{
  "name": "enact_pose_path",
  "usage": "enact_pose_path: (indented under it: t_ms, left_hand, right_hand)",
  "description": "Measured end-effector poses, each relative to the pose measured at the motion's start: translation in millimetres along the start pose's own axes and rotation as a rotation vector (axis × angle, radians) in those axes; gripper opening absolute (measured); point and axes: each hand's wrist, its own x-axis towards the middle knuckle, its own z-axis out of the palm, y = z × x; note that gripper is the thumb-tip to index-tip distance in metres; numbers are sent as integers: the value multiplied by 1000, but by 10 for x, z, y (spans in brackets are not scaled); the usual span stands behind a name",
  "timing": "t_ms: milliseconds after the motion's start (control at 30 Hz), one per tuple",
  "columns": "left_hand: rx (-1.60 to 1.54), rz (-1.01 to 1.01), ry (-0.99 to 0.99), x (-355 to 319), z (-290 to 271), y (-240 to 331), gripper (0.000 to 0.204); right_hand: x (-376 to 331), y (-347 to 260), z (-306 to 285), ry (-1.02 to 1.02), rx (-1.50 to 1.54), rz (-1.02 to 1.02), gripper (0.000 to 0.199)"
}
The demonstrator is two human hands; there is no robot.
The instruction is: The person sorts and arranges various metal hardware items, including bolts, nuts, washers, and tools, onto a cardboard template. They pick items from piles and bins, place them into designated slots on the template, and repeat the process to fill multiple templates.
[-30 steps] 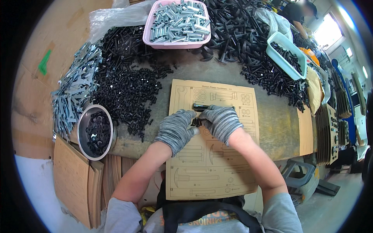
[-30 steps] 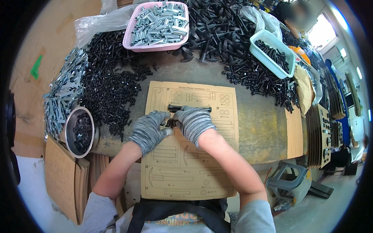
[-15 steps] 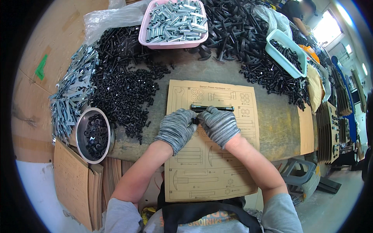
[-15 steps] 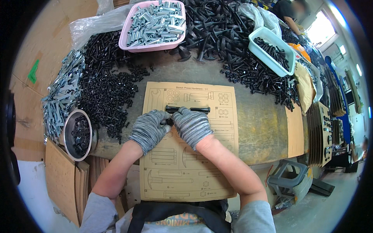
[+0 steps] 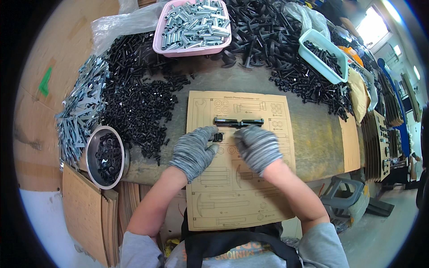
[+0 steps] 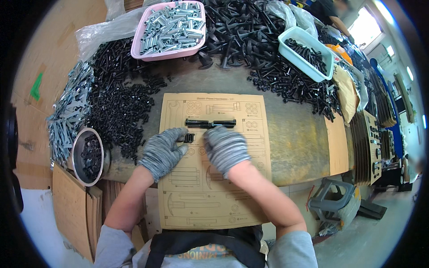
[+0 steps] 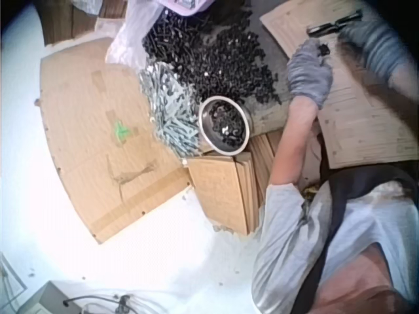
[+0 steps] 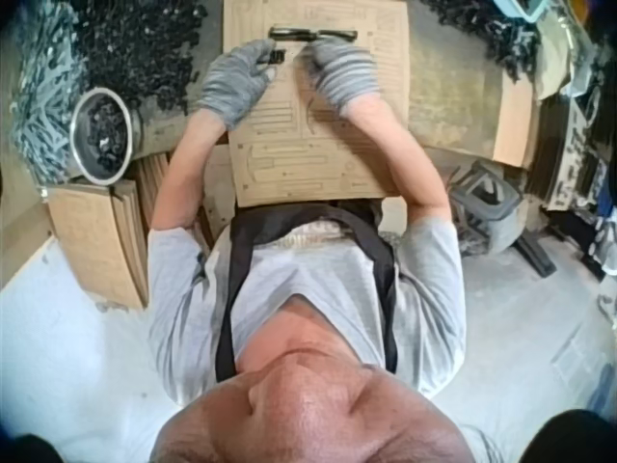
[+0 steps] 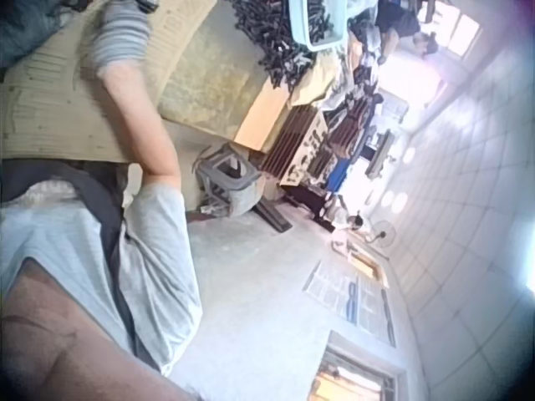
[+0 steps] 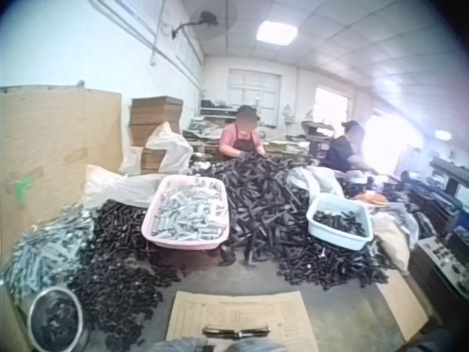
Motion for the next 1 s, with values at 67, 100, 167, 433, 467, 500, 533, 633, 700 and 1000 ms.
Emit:
enact_pose_path:
  t_ms: [67,100,167,433,467,500,533,633,700,1000]
  left_hand:
    - [8,9,13,-27,4,23,36]
    - [17,39,30,-25,27,46,35]
    - [20,135,68,-16,113,119,29]
    - [276,78,-50,247,514,430,27]
    - [289,76,-63,257,524,429,27]
    - [302,67,-71,263,509,427,27]
    - [314,54,-76,262,492,426,27]
    - [298,-30,-205,241,411,434,31]
    - [257,-23,-198,143,224,425,34]
    - [586,-468,358,-311,-2214,-1510,30]
  right_hand:
    - [-46,178,-213,115,-1,47,8]
    - [-101,272,-306,42,16,172,11]
    - [-196,379,-341,-58,110,223,13]
    - [-279,417,-146,5,114,123,19]
    - [-270,418,-139,29,106,99,18]
    - [-251,401,-125,19,89,102,19]
    - [-241,379,-116,9,73,101,19]
    - [-245,294,-94,-24,31,101,21]
    - [-289,279,-159,-19,177,137,21]
    - [-954,1231,-91,429,338,364,18]
